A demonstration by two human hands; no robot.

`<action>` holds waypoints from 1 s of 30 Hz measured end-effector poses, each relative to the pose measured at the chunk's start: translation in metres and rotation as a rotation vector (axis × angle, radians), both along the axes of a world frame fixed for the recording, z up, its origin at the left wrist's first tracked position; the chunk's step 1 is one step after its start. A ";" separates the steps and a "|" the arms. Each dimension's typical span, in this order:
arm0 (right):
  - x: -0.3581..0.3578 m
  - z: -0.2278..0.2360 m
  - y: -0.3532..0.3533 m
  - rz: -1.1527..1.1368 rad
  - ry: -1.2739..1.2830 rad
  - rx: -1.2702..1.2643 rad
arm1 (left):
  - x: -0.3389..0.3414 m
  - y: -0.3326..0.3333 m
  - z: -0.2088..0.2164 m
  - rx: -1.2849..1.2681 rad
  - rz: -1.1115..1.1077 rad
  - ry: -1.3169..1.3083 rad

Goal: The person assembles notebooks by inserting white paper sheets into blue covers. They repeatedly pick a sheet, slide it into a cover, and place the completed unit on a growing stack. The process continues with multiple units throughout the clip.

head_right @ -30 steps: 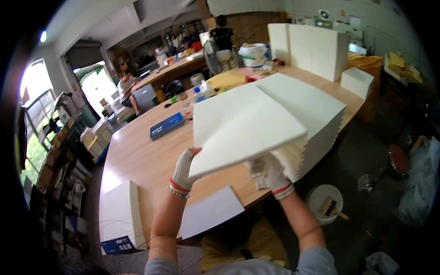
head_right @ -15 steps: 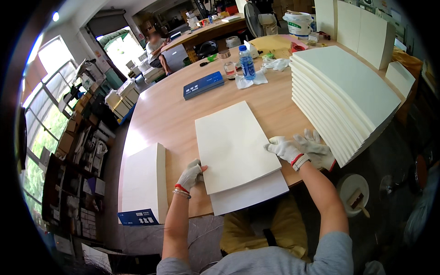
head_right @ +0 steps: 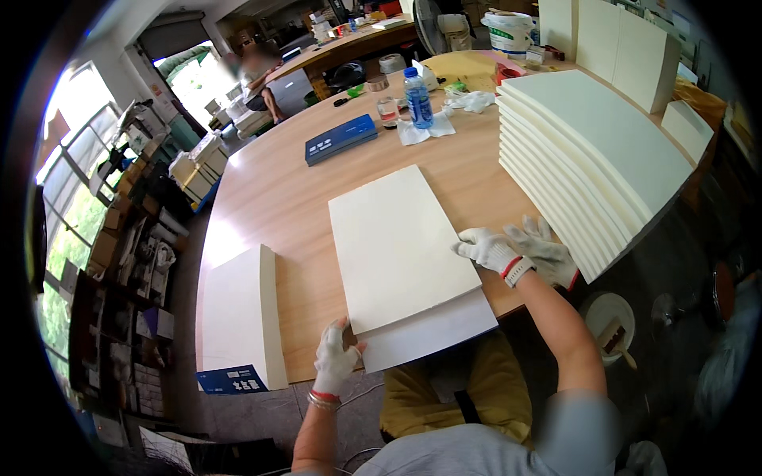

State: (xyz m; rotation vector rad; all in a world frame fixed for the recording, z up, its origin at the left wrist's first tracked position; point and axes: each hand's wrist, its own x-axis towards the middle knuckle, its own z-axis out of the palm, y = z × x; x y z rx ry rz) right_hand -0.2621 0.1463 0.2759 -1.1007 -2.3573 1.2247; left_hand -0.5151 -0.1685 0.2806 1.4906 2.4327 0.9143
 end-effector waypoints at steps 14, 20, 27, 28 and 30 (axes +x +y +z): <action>-0.003 0.007 0.000 -0.008 -0.153 0.075 | 0.009 -0.008 -0.020 0.121 -0.047 -0.044; -0.005 0.019 -0.008 -0.016 -0.195 0.093 | 0.008 -0.009 -0.017 0.109 -0.079 0.035; -0.002 0.020 -0.017 -0.064 -0.061 0.198 | 0.006 -0.006 -0.008 0.070 -0.164 0.089; 0.002 0.018 -0.026 -0.056 0.099 0.286 | 0.014 -0.004 0.007 0.072 -0.223 0.165; 0.012 0.021 -0.041 0.046 0.211 0.320 | 0.027 0.005 0.038 0.026 -0.368 0.292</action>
